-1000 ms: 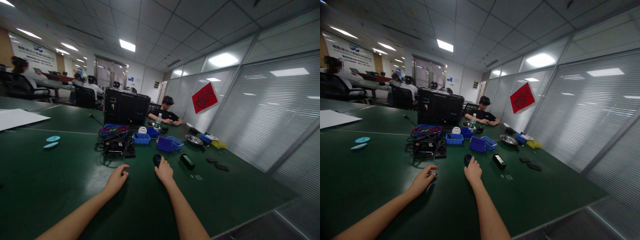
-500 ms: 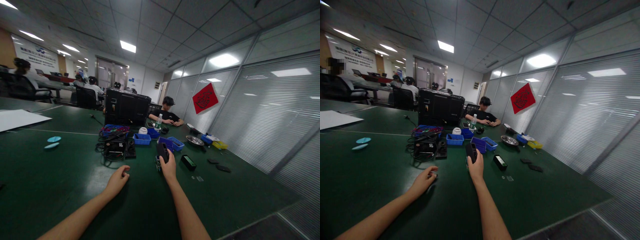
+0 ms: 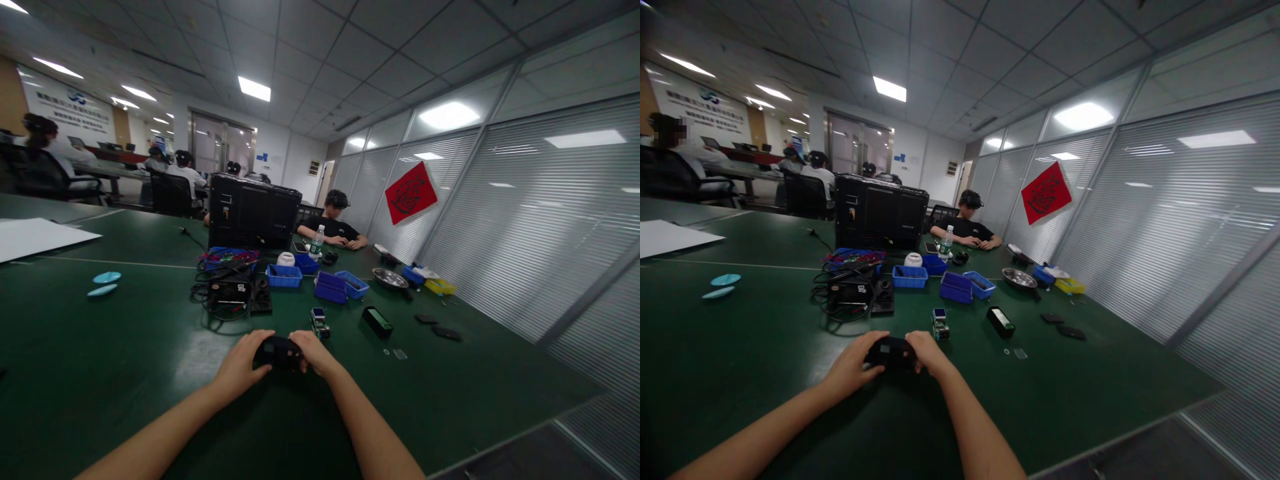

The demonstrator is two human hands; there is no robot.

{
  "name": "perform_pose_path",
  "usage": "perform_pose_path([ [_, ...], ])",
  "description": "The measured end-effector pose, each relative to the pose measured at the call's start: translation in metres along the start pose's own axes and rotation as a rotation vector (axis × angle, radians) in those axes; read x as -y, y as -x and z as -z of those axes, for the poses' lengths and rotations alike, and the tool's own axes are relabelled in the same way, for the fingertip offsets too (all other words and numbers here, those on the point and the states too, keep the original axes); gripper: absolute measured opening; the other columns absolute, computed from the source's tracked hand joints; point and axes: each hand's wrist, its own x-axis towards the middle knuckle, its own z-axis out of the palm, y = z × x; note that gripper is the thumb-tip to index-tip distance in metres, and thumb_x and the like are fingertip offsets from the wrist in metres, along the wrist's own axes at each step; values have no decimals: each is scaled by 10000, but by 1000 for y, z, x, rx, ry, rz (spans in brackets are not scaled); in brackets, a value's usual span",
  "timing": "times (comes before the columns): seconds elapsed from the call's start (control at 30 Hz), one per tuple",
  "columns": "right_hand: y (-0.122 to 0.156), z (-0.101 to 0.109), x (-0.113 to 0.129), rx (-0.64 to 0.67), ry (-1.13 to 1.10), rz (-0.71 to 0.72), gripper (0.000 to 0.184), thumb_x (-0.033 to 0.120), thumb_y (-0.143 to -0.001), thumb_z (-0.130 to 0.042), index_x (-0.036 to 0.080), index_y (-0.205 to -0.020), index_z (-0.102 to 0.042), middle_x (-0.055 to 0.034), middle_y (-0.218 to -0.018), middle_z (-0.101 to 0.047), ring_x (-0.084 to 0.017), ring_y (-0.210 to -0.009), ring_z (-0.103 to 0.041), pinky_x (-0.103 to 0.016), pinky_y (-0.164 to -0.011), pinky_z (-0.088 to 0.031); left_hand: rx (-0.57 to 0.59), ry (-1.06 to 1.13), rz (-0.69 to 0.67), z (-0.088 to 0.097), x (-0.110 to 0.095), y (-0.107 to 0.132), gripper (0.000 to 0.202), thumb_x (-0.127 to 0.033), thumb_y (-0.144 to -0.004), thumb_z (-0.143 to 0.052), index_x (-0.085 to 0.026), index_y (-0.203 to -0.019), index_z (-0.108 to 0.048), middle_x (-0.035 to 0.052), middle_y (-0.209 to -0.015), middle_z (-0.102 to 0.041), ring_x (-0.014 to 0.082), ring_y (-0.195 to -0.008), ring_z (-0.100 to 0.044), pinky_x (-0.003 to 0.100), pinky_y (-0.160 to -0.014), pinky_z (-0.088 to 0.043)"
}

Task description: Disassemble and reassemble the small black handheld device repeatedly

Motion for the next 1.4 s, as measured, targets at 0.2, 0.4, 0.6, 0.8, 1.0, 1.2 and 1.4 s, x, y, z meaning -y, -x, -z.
perform_pose_path([
  [0.2, 10, 24, 14, -551, 710, 123, 345, 375, -868, -319, 196, -751, -590, -42, -751, -603, -149, -694, -549, -238, -608, -360, -1, -8, 6, 3, -2, 0, 569, -209, -675, -567, -267, -1223, -425, 36, -1193, -517, 204, -1081, -472, 348, -957, -354],
  [0.4, 6, 52, 5, -779, 908, 7, 358, 393, -846, -364, 172, -1027, -579, -111, -1033, -560, -224, -976, -484, -284, -755, -360, 87, -52, -5, 5, -7, 0, 476, -250, -677, -582, -263, -1147, -512, 25, -1223, -507, 216, -1115, -443, 350, -987, -316],
  [0.6, -3, 49, -7, -593, 967, -100, 399, 448, -821, -397, 138, -985, -588, -141, -993, -566, -247, -936, -506, -314, -758, -369, 116, -81, -17, 6, -5, 0, 437, -258, -720, -540, -235, -1153, -492, 33, -1152, -559, 199, -1053, -493, 337, -938, -361],
  [0.8, -2, 32, -6, -592, 964, 75, 420, 462, -745, -525, 179, -1056, -522, -103, -1032, -545, -235, -957, -488, -306, -774, -363, 106, -91, -28, 3, -2, 1, 437, -263, -724, -539, -255, -1158, -485, 26, -1142, -562, 193, -1037, -504, 320, -917, -373],
  [1.0, -4, 34, -7, -517, 883, 41, 492, 515, -731, -521, 175, -1087, -524, -100, -1025, -560, -224, -946, -512, -285, -748, -375, 121, -66, 8, 5, -4, 1, 439, -282, -727, -531, -255, -1163, -487, 27, -1124, -569, 189, -1021, -505, 316, -908, -365],
  [1.2, -1, 44, -4, -582, 930, 24, 249, 372, -722, -578, 201, -903, -559, -61, -924, -571, -204, -883, -510, -266, -673, -366, 101, -7, 121, 8, -7, -1, 397, -383, -764, -475, -229, -1128, -515, 31, -968, -615, 168, -842, -562, 274, -775, -421],
  [1.4, 0, 51, -6, -660, 1006, 95, 224, 335, -706, -609, 199, -874, -551, -58, -916, -546, -207, -868, -485, -281, -703, -357, -7, -9, 168, 4, 2, -4, 365, -407, -785, -437, -197, -1061, -551, 52, -985, -597, 176, -878, -559, 286, -788, -425],
])
